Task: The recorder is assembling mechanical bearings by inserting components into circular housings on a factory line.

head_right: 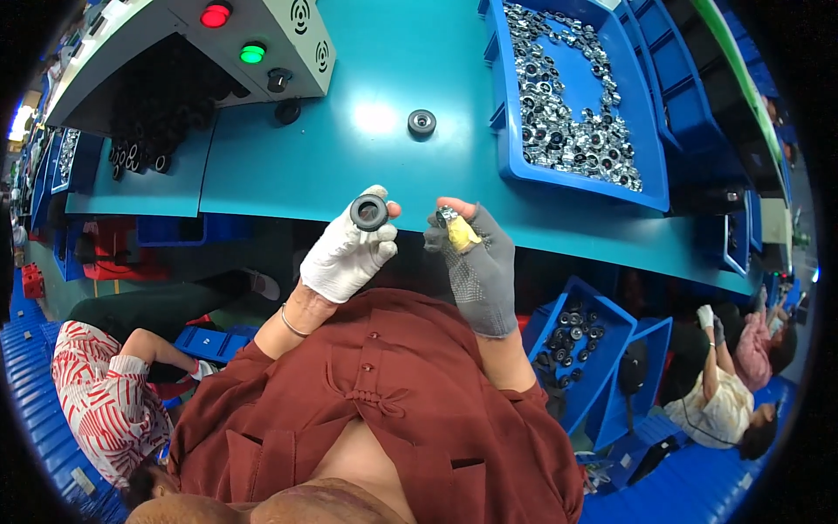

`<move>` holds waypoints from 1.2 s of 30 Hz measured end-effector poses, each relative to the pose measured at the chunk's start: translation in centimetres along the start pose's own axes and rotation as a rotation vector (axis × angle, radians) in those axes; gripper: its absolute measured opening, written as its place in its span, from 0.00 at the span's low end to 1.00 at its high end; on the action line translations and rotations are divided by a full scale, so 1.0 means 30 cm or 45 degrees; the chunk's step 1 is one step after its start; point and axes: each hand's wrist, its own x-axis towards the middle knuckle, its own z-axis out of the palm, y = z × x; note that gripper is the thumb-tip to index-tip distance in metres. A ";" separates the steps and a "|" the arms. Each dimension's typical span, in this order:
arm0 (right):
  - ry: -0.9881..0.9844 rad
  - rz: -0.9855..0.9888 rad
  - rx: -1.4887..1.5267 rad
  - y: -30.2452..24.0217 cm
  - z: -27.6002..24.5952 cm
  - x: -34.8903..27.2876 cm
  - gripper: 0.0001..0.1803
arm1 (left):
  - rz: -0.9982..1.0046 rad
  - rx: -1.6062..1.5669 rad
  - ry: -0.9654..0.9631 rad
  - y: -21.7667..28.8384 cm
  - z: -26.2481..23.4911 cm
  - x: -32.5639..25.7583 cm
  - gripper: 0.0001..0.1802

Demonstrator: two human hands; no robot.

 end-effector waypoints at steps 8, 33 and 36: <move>0.015 0.010 -0.058 0.005 0.004 0.014 0.20 | 0.010 0.078 0.032 0.000 -0.004 0.005 0.37; 0.084 0.079 -0.084 0.012 0.001 0.023 0.21 | 0.005 0.193 0.080 -0.012 0.000 0.011 0.36; 0.035 0.057 -0.055 0.019 -0.013 0.027 0.21 | 0.010 0.188 0.071 -0.015 -0.006 0.014 0.35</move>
